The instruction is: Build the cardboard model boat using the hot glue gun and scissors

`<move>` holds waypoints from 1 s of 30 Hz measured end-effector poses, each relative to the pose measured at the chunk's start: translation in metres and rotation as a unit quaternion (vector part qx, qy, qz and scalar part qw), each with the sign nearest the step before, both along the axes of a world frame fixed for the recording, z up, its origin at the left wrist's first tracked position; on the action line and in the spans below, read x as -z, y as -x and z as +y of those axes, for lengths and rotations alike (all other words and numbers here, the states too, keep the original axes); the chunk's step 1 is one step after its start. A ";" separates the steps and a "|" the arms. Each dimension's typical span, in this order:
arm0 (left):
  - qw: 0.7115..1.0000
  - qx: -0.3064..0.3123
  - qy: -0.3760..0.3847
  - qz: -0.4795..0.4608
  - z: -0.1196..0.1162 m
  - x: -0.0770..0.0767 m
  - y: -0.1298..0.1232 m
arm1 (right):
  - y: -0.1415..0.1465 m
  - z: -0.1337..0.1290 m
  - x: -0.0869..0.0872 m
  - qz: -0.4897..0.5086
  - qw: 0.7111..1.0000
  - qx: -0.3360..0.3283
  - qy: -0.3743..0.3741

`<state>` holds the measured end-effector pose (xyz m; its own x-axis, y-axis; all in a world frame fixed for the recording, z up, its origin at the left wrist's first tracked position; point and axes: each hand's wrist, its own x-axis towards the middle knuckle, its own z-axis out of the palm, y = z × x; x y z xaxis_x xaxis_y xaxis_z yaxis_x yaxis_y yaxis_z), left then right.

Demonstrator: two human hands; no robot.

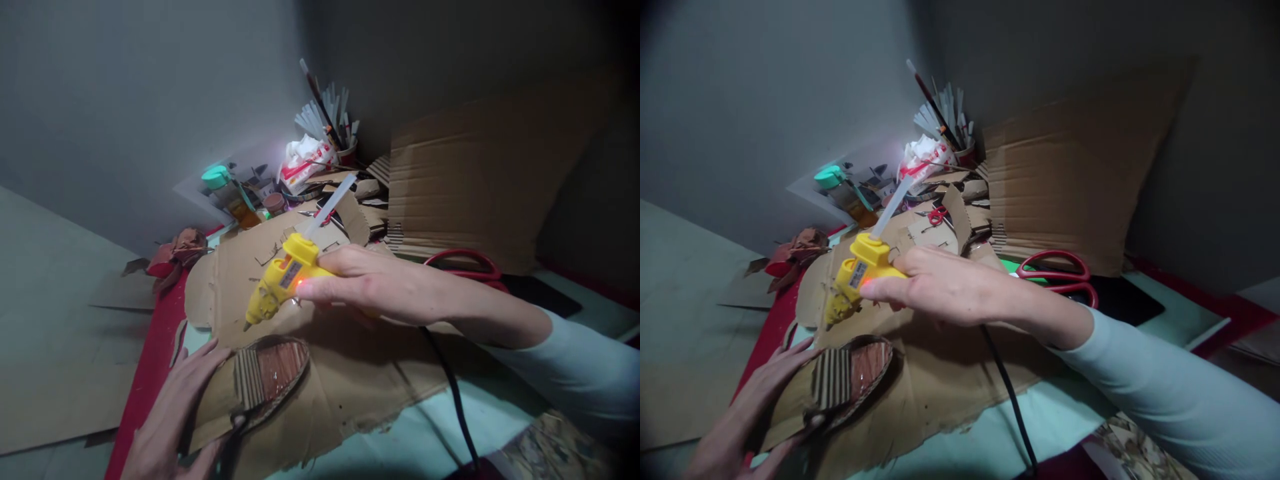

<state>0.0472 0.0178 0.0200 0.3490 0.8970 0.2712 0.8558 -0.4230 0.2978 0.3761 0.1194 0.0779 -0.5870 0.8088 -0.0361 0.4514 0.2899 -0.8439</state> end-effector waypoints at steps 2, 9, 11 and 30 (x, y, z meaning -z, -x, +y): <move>1.000 0.011 -0.007 0.015 0.001 0.000 0.001 | 0.000 0.000 0.001 0.008 1.000 -0.001 0.003; 0.999 -0.005 0.007 0.043 0.004 0.001 0.002 | 0.003 0.002 0.005 0.044 0.998 -0.020 0.036; 0.999 -0.019 0.011 0.039 0.004 0.001 -0.001 | 0.004 0.002 0.007 0.046 0.998 -0.025 0.033; 1.000 -0.016 0.015 0.023 0.002 -0.010 0.012 | -0.003 0.008 0.009 0.052 0.998 0.004 0.024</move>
<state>0.0354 0.0198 0.0298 0.3319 0.9151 0.2289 0.8817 -0.3872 0.2697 0.3795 0.1269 0.0688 -0.5833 0.8121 -0.0136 0.3631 0.2457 -0.8988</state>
